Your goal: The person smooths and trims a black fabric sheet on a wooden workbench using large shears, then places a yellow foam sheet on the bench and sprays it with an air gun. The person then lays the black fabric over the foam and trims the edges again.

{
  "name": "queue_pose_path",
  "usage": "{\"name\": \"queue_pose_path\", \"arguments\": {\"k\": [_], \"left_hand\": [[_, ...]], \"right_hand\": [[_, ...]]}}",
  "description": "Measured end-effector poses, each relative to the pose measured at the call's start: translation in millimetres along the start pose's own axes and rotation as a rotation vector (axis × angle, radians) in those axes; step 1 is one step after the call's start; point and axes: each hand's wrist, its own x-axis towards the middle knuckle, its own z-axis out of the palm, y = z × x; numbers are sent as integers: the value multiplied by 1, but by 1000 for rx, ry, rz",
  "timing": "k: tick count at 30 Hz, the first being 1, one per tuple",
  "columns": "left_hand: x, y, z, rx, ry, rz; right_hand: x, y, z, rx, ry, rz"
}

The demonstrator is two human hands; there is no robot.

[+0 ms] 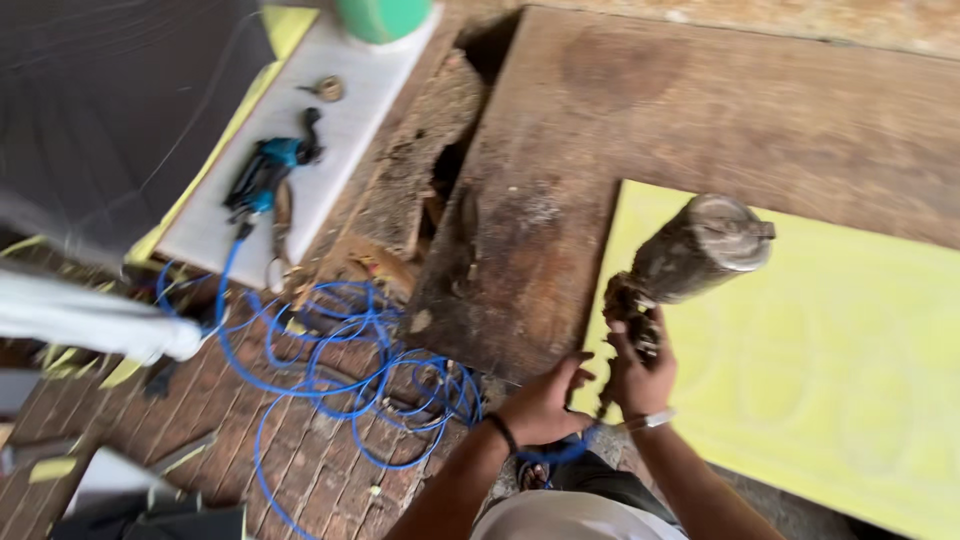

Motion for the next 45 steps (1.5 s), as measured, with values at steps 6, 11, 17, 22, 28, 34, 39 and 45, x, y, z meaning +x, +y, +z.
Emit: {"name": "queue_pose_path", "arguments": {"k": [6,11,17,22,28,34,39,45], "left_hand": [[31,-21,-64,62,517,-441],[27,-108,-141,259,712,-579],[62,-209,-210,194,767,-534],[95,-261,-236,216,634,-606],[124,-283,-252,246,511,-583],[108,-247,-265,56,330,-733],[68,-200,-283,586,138,-674],[80,-112,-185,547,229,-322]], "right_hand": [[0,-14,124,-183,-552,38],[24,-21,158,-525,-939,-14],[36,16,125,-771,-796,149],[3,27,125,-813,-593,126],[-34,34,139,-801,-458,308],[-48,23,128,-633,-349,297],[-70,16,78,-653,-124,318],[-120,5,-33,-382,188,357]]}}
